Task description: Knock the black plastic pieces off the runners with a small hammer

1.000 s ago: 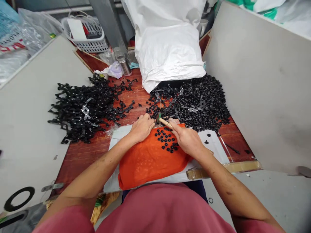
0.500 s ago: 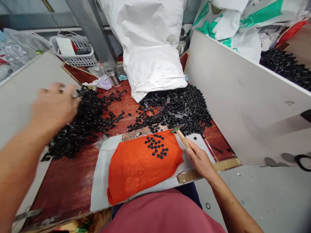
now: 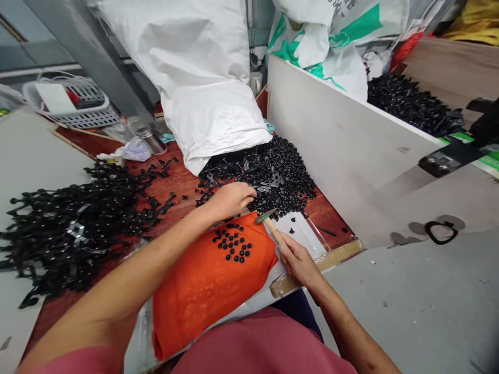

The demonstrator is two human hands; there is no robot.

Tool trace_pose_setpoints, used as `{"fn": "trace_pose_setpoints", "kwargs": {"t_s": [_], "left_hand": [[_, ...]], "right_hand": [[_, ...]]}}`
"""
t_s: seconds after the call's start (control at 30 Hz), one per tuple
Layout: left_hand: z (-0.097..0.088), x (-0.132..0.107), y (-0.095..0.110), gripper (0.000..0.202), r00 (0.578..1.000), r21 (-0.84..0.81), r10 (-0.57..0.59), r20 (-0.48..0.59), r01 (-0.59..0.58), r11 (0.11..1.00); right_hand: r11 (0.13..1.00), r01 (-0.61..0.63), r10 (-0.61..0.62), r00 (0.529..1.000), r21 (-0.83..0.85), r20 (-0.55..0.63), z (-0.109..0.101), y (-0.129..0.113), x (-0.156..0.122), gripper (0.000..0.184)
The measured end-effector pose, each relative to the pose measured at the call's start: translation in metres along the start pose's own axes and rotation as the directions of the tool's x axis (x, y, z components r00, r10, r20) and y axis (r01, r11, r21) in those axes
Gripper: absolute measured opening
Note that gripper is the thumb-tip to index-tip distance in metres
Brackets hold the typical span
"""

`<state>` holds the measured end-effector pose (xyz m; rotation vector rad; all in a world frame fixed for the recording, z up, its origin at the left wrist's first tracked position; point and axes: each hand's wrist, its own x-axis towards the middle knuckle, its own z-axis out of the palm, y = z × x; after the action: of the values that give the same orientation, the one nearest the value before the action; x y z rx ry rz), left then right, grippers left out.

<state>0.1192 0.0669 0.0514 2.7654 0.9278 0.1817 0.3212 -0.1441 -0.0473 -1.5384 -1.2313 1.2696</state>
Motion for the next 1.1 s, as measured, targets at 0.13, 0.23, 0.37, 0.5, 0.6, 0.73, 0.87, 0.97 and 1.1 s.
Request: {"fn": "trace_pose_setpoints", "kwargs": {"t_s": [0.13, 0.23, 0.37, 0.5, 0.6, 0.73, 0.87, 0.97, 1.1], "left_hand": [[0.029, 0.061, 0.043, 0.024, 0.99, 0.163, -0.076, -0.115, 0.094, 0.982], [0.046, 0.088, 0.049, 0.025, 0.975, 0.237, -0.169, -0.147, 0.201, 0.951], [0.054, 0.1, 0.039, 0.016, 0.966, 0.186, -0.211, -0.149, 0.237, 0.953], [0.043, 0.101, 0.017, 0.015, 0.929, -0.052, -0.31, -0.202, 0.306, 0.951], [0.031, 0.098, -0.001, 0.013, 0.896, -0.244, -0.325, -0.304, 0.256, 0.935], [0.012, 0.084, -0.012, 0.012, 0.745, -0.716, -0.539, -0.394, 0.118, 0.688], [-0.008, 0.048, -0.006, 0.015, 0.722, -0.982, -0.67, -0.172, -0.069, 0.177], [-0.015, 0.009, 0.008, 0.027, 0.809, -0.99, -0.587, -0.024, -0.101, -0.099], [-0.006, -0.047, 0.032, 0.032, 0.877, -0.945, -0.477, 0.058, -0.106, -0.31]], "right_hand": [[0.999, -0.029, 0.027, 0.998, 0.037, 0.056, 0.0, 0.001, -0.001, 0.057], [0.999, -0.004, 0.002, 0.999, 0.042, 0.052, 0.001, 0.001, -0.002, 0.055], [0.999, 0.021, -0.022, 0.999, 0.044, 0.03, 0.001, 0.0, -0.002, 0.051], [0.997, 0.076, -0.076, 0.997, 0.014, 0.015, 0.001, -0.002, -0.002, 0.047], [0.995, 0.101, -0.102, 0.995, -0.013, -0.008, 0.001, -0.004, -0.002, 0.045], [0.995, 0.098, -0.098, 0.994, -0.008, -0.041, 0.001, -0.002, -0.003, 0.042], [0.996, 0.052, -0.052, 0.999, 0.069, 0.001, 0.001, 0.004, -0.001, 0.042], [0.987, -0.029, 0.021, 0.998, 0.158, 0.055, -0.001, 0.008, 0.002, 0.04], [0.98, -0.062, 0.053, 0.997, 0.19, 0.054, -0.004, 0.002, 0.003, 0.04]]}}
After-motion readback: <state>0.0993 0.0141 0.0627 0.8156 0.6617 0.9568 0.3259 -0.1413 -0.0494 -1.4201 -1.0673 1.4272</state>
